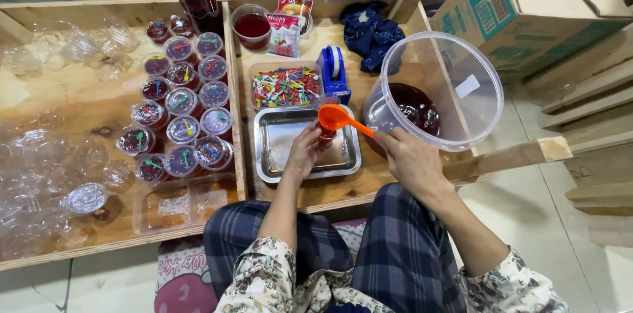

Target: The person fills small plastic cups with a dark liquid from a large container using an orange scoop, then places a lid on each cup and seals it using a blue tape dispenser.

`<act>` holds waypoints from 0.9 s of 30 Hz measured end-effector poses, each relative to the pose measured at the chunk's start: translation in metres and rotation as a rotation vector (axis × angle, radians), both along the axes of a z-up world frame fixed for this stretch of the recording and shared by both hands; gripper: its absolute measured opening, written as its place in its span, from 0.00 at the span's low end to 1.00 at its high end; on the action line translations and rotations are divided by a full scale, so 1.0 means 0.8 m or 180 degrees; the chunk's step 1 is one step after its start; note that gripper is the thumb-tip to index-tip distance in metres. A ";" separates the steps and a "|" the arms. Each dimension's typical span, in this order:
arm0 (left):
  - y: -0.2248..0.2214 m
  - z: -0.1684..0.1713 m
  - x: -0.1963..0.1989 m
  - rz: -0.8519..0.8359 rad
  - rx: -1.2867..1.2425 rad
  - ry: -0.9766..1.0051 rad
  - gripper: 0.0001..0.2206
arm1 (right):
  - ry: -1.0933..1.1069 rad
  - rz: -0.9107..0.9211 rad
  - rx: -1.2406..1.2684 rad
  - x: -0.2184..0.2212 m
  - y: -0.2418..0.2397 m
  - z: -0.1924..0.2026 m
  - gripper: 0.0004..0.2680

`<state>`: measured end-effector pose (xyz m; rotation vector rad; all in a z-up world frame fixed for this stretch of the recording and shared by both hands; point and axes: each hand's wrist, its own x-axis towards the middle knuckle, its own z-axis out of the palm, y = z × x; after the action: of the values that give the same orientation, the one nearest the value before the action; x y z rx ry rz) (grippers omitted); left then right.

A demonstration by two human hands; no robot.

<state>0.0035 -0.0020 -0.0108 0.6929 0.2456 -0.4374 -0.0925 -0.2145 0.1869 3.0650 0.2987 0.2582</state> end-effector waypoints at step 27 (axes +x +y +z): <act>0.003 -0.008 -0.001 -0.0068 0.0067 -0.0035 0.25 | 0.1176 -0.1902 0.0212 0.130 -0.203 -0.096 0.12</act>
<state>0.0029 0.0001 -0.0170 0.7188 0.2329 -0.4520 0.0114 -0.3771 0.1101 3.0644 -0.6213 -0.3315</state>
